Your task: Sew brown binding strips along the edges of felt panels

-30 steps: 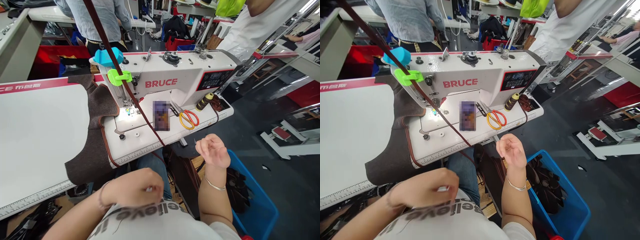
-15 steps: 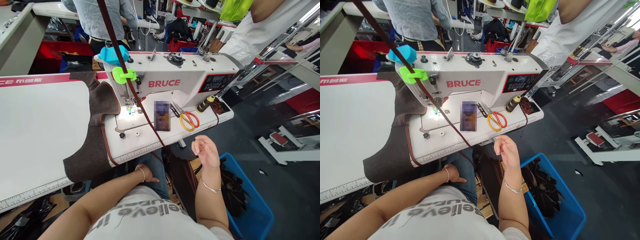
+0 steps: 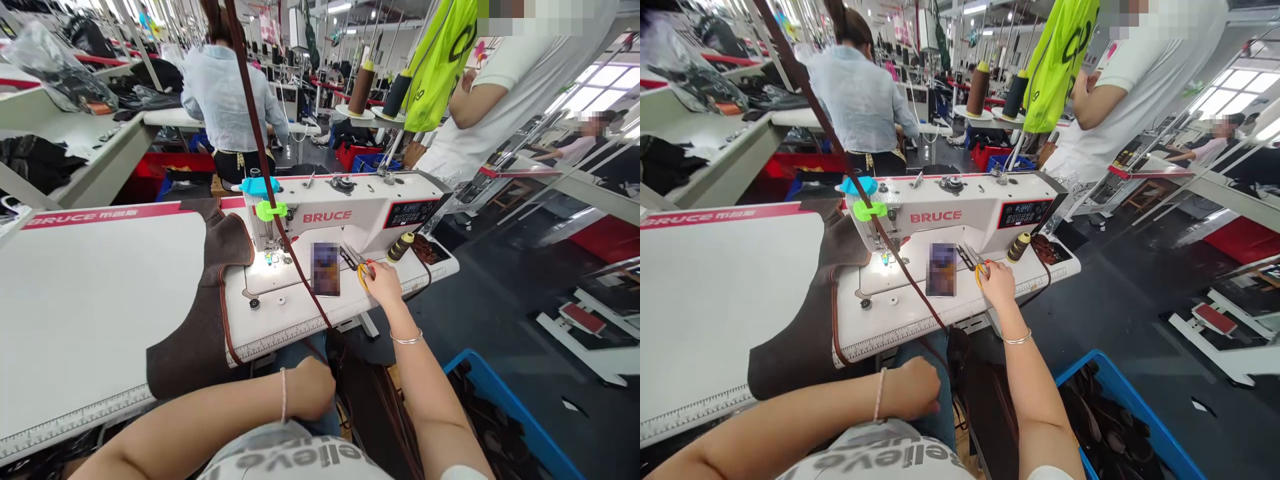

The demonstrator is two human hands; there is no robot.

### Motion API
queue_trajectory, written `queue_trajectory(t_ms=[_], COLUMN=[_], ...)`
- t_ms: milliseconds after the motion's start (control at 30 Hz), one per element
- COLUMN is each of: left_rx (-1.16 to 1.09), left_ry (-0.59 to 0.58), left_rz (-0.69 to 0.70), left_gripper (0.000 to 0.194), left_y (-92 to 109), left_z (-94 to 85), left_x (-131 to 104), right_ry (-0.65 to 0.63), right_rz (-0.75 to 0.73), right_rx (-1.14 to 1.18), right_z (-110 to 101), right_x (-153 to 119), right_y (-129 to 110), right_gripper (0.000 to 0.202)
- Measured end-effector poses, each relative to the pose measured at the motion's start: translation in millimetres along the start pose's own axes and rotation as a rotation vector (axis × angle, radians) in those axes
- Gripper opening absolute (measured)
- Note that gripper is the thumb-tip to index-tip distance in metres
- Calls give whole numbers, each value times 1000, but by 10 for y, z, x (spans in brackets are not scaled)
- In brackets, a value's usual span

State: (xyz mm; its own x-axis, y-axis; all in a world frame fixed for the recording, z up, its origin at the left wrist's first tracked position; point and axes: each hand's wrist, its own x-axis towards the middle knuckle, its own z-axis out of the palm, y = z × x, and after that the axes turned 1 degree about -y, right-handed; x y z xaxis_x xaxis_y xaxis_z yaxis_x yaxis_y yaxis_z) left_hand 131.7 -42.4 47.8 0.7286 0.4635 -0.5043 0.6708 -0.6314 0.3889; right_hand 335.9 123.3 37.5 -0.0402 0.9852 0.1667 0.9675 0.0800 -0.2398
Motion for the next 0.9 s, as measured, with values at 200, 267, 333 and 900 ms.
queue_trajectory(t_ms=[200,267,333,900], left_rx=[130,167,124,99], left_ry=[469,668,850,983], left_rz=[80,-14,-102,-297], left_gripper=[29,28,27,52], left_y=[7,-120,-283,-844], left_z=[-1571,-2075,-2476,-3091], left_x=[-724,-786,-724,-12], right_ry=[-12,-1,17,-131], right_rz=[-48,-50,-60,-62], right_rx=[0,0,-10,-60], right_z=[-39,-96,-155,56], right_x=[83,107,144,403], right_y=[78,49,-34,-653], right_gripper=[28,27,29,23])
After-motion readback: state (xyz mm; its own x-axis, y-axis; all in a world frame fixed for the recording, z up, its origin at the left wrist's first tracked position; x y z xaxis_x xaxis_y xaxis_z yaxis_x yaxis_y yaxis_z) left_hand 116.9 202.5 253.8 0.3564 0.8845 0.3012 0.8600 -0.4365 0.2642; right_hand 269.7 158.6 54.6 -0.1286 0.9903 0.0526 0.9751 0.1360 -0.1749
